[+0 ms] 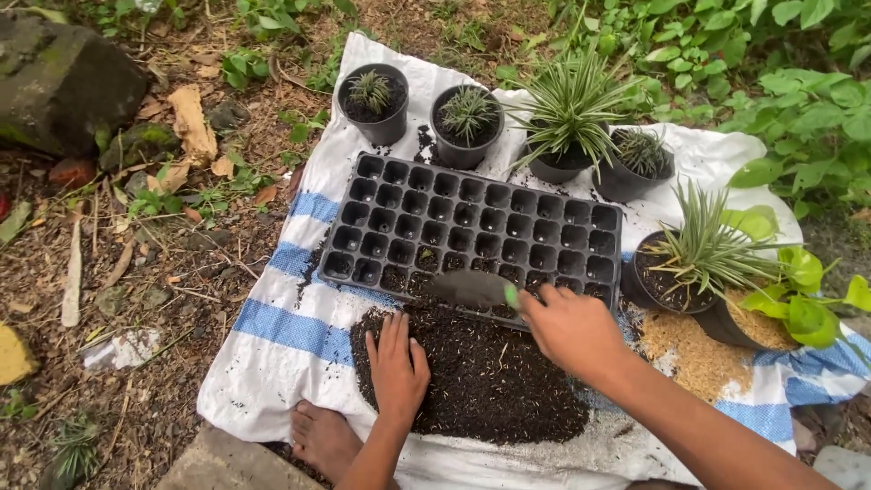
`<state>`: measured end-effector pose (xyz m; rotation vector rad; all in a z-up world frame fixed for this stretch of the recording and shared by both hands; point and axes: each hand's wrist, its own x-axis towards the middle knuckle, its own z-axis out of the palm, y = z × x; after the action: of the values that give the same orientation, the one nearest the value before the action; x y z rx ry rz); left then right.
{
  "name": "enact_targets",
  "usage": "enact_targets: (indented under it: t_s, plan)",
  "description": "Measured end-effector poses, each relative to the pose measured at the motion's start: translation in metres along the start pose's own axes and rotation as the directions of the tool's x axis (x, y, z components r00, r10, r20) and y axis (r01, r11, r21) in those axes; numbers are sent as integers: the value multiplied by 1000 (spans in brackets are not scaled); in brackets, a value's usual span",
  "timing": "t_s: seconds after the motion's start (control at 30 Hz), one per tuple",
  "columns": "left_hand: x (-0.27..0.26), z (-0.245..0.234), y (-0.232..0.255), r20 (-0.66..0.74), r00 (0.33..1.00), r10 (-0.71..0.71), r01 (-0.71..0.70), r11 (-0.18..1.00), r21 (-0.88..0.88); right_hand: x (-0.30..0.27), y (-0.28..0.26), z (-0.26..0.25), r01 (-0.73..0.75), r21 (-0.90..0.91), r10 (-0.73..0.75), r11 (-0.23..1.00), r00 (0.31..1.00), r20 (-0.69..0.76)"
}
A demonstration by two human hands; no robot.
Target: Filling a plastic seed tray with soil using a hand trowel
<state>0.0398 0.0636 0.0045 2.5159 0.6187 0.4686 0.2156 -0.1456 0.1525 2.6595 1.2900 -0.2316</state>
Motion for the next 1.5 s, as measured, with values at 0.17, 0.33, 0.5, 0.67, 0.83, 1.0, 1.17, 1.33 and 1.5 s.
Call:
enact_targets:
  t_s: [0.17,0.33,0.5,0.67,0.83,1.0,1.17,1.33,1.5]
  plan:
    - [-25,-5,6,-35,995,94,-93,995,32,-41,4,7,26,-15,-25,1000,997,67]
    - [-51,4,13,2,990,142,-142,989,26,-42,-10,20,11,-42,1,999,960,278]
    - [-66,18,12,97,988,123,-125,992,9,-47,-22,13,10,166,-28,986,994,107]
    - [-69,22,12,112,986,120,-123,992,21,-41,-25,8,-41,227,-17,973,969,246]
    - [-61,27,11,101,989,109,-110,994,5,-32,-20,-14,-101,282,-2,954,939,343]
    - [-46,18,12,33,988,152,-155,982,104,-17,-18,-36,-272,303,69,913,837,543]
    - [-4,12,4,-36,994,104,-102,993,67,8,-24,-72,-300,362,80,882,855,512]
    - [41,5,-7,0,1000,10,-10,998,57,46,-28,-74,-232,425,33,875,904,426]
    - [75,15,-15,291,936,-200,170,977,125,74,-39,-39,-69,282,12,957,980,197]
